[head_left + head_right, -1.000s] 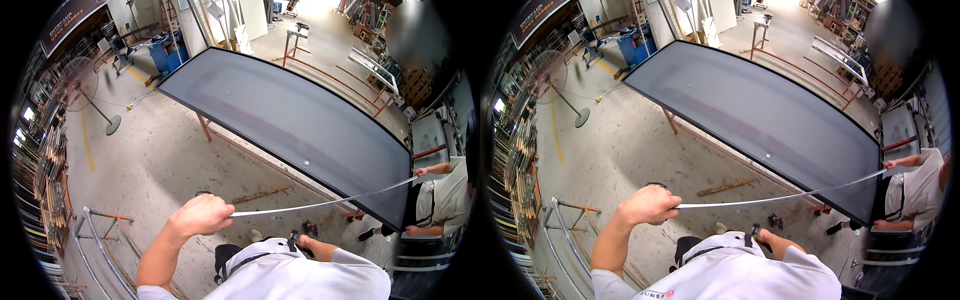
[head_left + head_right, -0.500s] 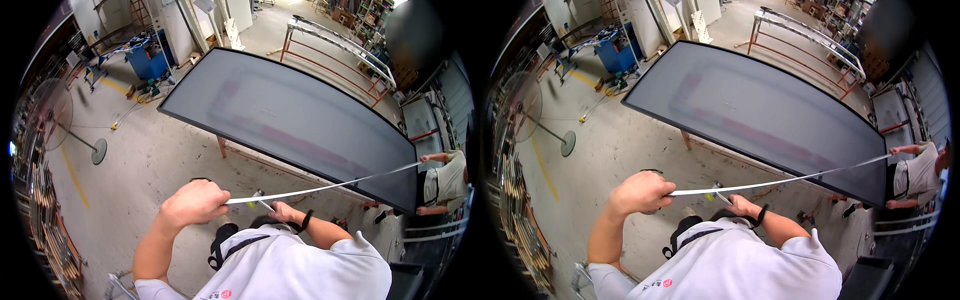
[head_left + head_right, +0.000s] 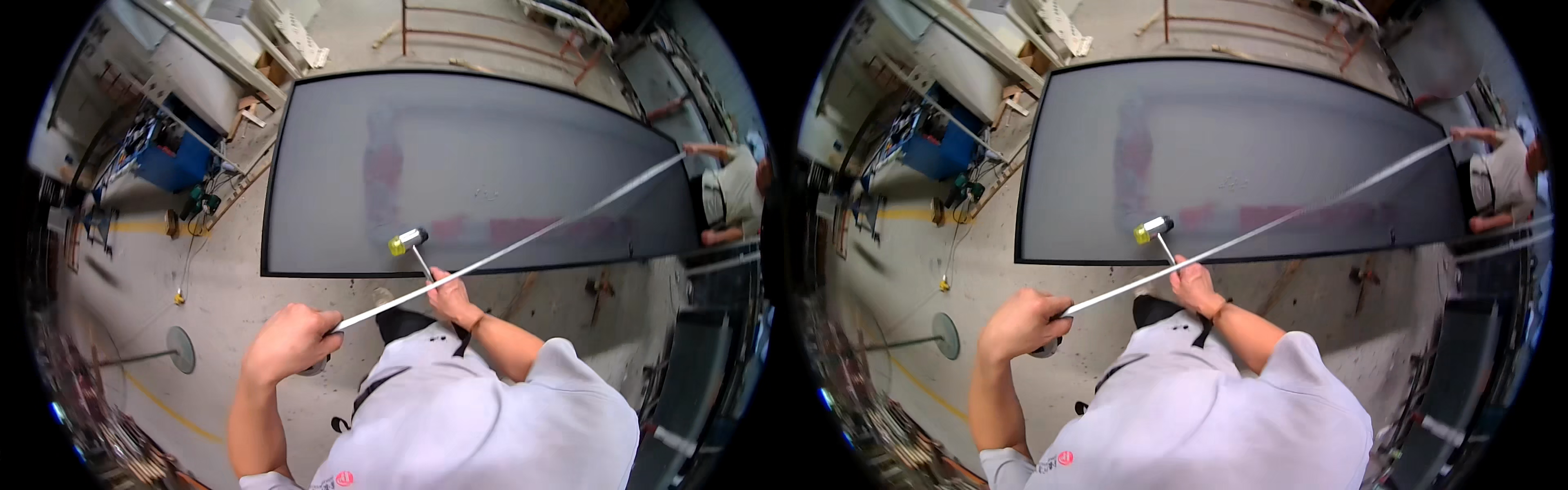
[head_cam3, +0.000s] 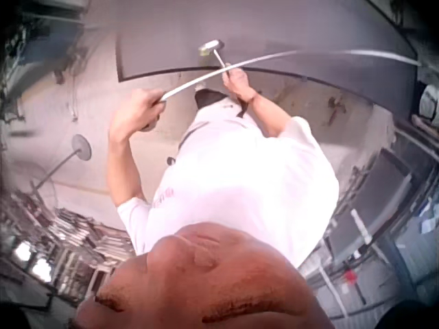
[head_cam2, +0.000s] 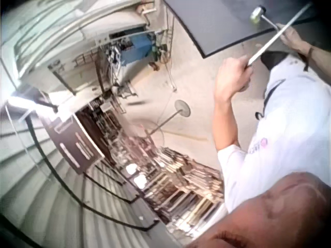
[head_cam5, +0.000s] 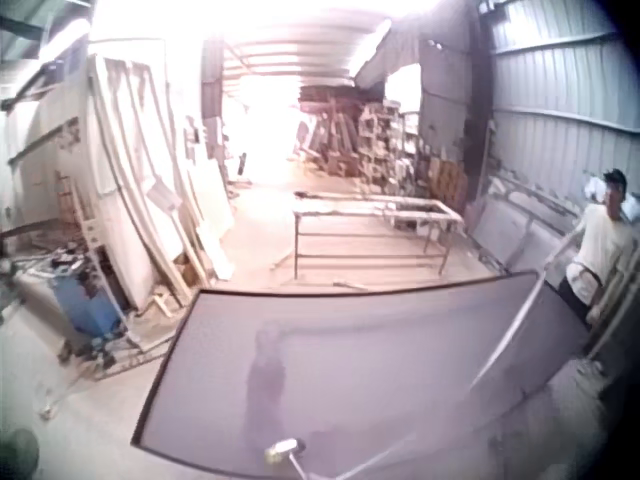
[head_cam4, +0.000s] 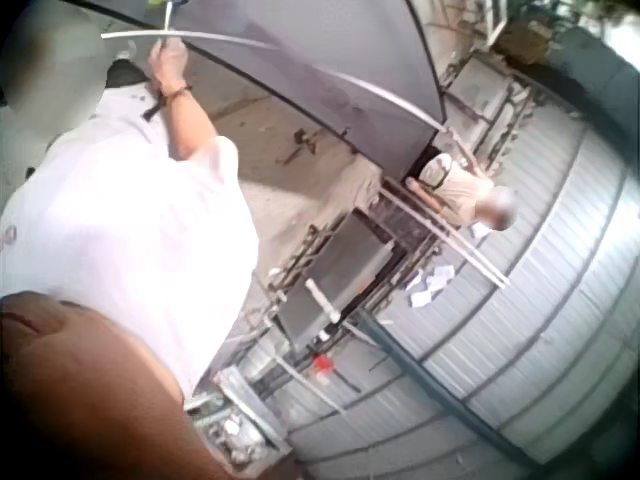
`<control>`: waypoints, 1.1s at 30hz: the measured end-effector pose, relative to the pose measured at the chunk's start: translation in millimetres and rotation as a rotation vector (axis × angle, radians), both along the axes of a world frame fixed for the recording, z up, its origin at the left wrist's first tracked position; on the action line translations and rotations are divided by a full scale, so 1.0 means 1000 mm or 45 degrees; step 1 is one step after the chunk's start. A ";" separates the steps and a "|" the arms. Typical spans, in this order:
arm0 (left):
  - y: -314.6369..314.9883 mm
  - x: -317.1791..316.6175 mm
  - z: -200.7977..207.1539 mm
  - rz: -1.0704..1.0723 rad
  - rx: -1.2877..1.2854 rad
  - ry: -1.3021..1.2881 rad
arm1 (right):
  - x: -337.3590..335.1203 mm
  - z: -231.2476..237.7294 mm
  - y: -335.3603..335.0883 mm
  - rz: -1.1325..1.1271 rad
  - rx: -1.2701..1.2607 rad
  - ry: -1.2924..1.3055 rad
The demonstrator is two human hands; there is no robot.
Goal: The person secures a metal bracket to the frame of a large glass panel using a power drill, then uses a tape measure to check the diagonal length of the assembly, and uses a mallet to strike the edge of the frame.
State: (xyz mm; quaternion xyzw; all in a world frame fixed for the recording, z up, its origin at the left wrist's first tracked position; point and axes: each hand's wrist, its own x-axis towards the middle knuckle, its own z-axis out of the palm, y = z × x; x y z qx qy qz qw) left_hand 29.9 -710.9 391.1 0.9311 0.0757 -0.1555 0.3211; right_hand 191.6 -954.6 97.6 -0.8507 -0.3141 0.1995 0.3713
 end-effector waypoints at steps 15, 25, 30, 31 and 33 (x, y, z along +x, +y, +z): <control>0.201 0.115 -0.145 -0.220 -0.627 0.555 | -0.035 -0.015 0.140 -0.834 -0.307 -0.335; 0.259 0.132 -0.184 -0.062 -1.173 0.911 | -0.083 0.039 0.265 -1.683 -0.599 -0.391; 0.264 0.144 -0.207 -0.207 -1.070 0.978 | -0.166 0.044 0.389 -1.799 0.456 0.129; 0.260 0.145 -0.210 -0.176 -1.141 1.023 | -0.175 0.043 0.404 -1.790 0.423 0.132; 0.265 0.152 -0.228 -0.106 -1.239 1.065 | -0.173 0.043 0.409 -1.877 0.302 -0.017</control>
